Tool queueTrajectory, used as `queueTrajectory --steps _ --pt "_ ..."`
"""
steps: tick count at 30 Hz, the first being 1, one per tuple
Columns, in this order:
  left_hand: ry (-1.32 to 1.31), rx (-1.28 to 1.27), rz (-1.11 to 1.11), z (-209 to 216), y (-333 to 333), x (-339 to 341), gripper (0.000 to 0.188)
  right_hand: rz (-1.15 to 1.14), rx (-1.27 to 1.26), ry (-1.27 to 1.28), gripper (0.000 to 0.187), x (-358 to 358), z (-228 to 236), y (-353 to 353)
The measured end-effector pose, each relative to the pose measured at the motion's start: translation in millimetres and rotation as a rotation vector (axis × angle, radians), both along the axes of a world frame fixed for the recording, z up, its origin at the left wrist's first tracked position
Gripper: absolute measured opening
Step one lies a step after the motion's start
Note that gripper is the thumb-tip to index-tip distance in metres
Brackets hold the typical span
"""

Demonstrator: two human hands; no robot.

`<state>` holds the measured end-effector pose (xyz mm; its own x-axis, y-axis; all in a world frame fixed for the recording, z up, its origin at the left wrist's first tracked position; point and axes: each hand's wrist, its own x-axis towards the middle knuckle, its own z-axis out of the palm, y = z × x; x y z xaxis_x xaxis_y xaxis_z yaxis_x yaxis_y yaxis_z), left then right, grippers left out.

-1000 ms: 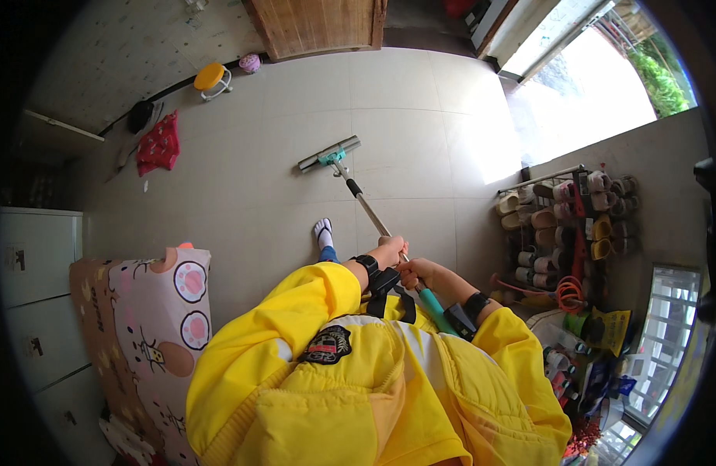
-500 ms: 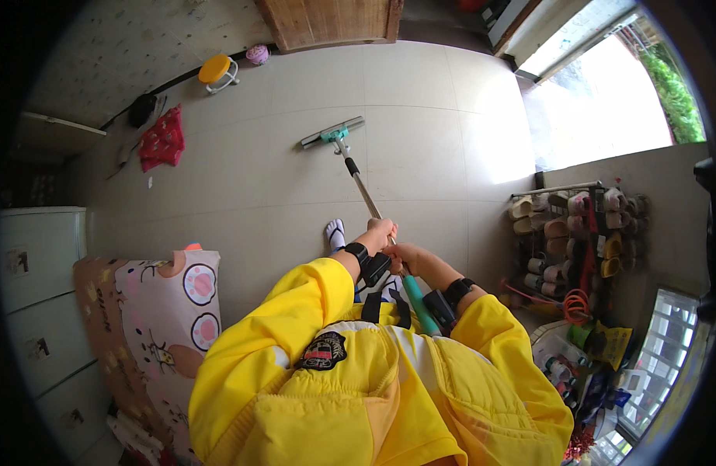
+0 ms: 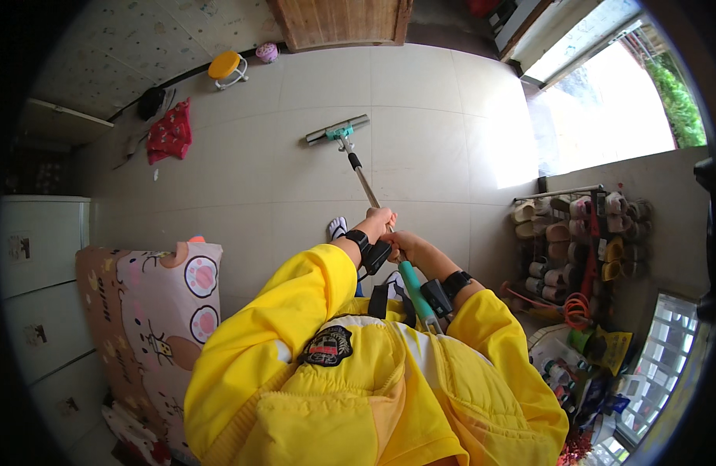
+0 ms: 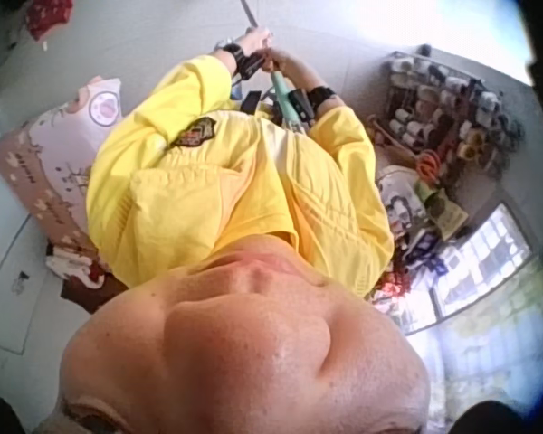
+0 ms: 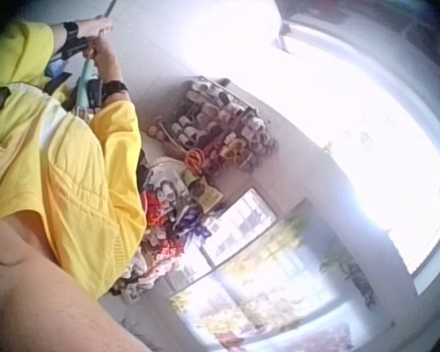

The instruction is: The person mops a tiled floor using a flat mop, moving it back and forth across the room. They reposition a pink plastic chair to mop underneath it and continue cleaning around furniture and a shoe rack.

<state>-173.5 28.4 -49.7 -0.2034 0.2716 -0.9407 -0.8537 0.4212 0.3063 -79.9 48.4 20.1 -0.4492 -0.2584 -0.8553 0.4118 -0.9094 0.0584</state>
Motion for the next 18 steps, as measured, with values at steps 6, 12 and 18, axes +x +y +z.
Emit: queueTrajectory --steps 6,12,18 --pt "0.003 0.004 0.011 -3.9 -14.5 80.9 0.015 0.074 -0.097 0.072 0.022 81.5 -2.9 -12.9" --pt "-0.025 -0.042 0.002 -3.3 -23.9 133.6 0.015 0.101 -0.131 0.044 0.025 136.0 -1.1 -23.0" --pt "-0.013 -0.034 -0.011 7.4 -20.9 114.2 0.018 0.091 -0.161 0.058 0.025 114.3 -5.8 -17.1"
